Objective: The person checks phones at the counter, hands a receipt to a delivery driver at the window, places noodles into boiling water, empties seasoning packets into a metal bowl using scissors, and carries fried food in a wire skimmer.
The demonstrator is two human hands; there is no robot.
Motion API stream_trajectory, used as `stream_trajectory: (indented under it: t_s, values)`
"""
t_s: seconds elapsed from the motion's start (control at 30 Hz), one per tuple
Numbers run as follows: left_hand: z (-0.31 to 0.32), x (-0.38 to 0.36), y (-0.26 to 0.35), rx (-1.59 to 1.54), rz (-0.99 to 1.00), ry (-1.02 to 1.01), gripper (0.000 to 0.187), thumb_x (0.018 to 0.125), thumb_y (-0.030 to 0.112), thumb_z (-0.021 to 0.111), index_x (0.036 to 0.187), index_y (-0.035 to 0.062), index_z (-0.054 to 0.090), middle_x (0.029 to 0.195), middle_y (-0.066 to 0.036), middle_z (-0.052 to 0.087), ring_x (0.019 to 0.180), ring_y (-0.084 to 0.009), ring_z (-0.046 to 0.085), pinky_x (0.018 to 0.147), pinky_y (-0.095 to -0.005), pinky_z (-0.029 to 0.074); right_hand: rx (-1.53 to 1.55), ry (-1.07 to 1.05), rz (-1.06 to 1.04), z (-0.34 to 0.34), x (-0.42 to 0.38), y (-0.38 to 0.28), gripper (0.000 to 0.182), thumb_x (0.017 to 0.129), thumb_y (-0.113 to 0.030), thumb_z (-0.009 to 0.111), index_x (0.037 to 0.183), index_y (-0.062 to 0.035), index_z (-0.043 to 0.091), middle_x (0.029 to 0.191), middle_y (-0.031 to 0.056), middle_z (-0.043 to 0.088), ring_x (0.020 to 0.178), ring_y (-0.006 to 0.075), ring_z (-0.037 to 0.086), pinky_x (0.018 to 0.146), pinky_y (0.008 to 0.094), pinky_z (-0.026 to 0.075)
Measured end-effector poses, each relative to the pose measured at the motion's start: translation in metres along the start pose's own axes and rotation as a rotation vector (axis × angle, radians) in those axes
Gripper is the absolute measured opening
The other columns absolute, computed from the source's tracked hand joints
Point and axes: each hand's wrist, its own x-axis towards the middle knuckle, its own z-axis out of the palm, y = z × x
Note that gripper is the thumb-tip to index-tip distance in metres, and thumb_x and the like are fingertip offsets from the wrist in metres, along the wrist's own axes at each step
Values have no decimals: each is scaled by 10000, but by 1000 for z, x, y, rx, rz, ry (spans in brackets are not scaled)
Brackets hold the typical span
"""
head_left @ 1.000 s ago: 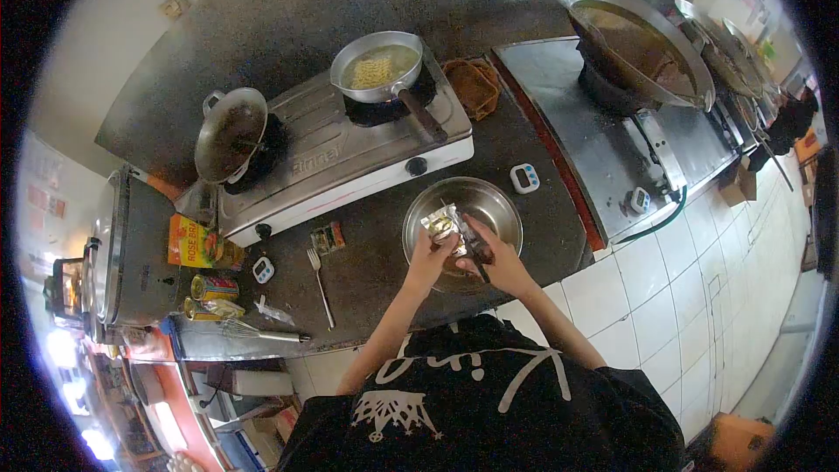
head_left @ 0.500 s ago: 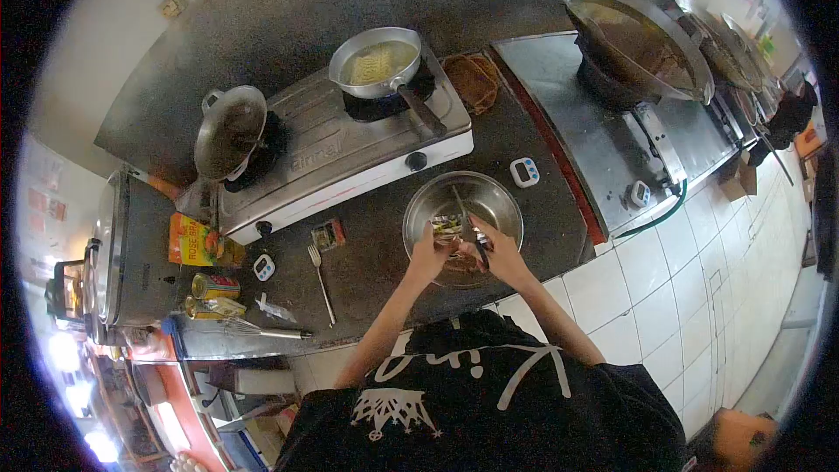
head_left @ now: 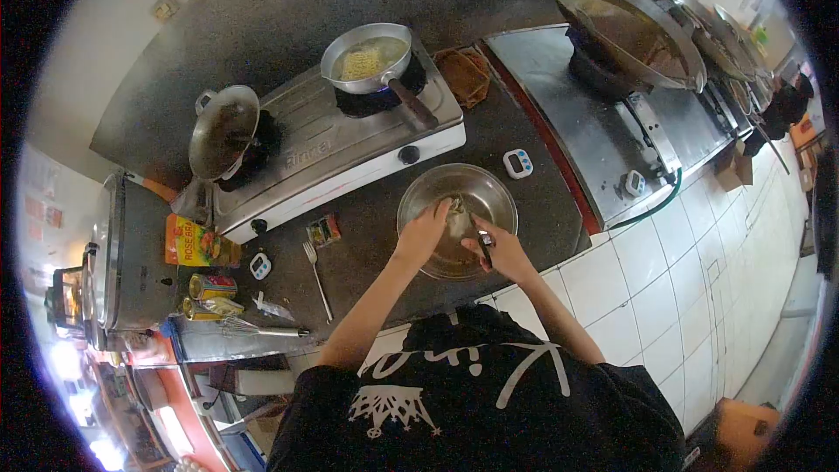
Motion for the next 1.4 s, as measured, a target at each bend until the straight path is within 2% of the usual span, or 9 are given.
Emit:
stream_trajectory:
  t_s: [0.07,0.4,0.47,0.6,0.8,0.87,1.1,1.3,1.4]
  values:
    - [-2,-1,1,52,70,59,405,802,72,541,1180,39,399,1081,-146,550,926,-287,612,709,-353,551,58,-148,87,-8,-4,-15,678,809,-406,656,1333,-53,411,509,48,514,465,106,512,472,271,416]
    - [5,6,1,-19,27,77,356,798,22,495,1148,11,434,1128,-176,475,943,-324,594,723,-365,536,94,-6,92,1,-5,-8,653,814,-306,674,1352,-74,385,556,66,523,459,103,504,450,258,404]
    - [10,8,-2,-25,73,198,312,801,16,480,1112,-5,459,1132,-194,439,910,-348,597,713,-388,533,165,-40,146,0,-6,-9,652,816,-308,673,1356,-85,384,536,53,508,447,101,492,435,265,390]
    - [7,10,-6,-82,-25,1,271,816,40,478,1084,2,484,1117,-198,442,876,-360,598,710,-402,530,225,1,134,1,-7,-3,653,820,-318,667,1359,-87,379,522,40,498,439,103,482,431,269,384]
    - [3,12,3,-152,-38,29,301,813,163,574,1074,35,499,1070,-209,475,872,-358,594,710,-399,528,177,-36,146,-1,-11,-5,692,805,-362,675,1364,-92,371,516,40,518,444,106,508,433,266,388]
    - [8,7,15,-111,3,70,390,755,225,663,1046,21,500,1053,-215,492,922,-363,578,715,-397,532,93,14,193,-6,-14,-7,694,800,-381,674,1359,-93,380,525,54,538,450,110,524,438,266,397]
    - [51,23,42,-39,-160,-81,493,689,204,725,1050,-9,465,1057,-210,498,977,-383,553,721,-398,546,64,129,144,-17,-20,16,691,798,-390,673,1356,-99,387,534,63,556,454,117,538,450,272,418]
    - [60,27,31,49,-131,-144,347,746,117,634,1020,-15,467,938,-192,573,881,-324,602,652,-377,555,41,98,207,-16,-26,3,683,800,-385,672,1361,-119,385,544,72,560,464,119,547,462,280,425]
    - [7,27,34,61,-83,18,222,782,106,574,970,13,500,850,-171,596,784,-309,620,627,-390,539,101,87,217,-18,-25,-5,691,801,-387,670,1363,-110,379,539,70,554,464,118,543,467,281,426]
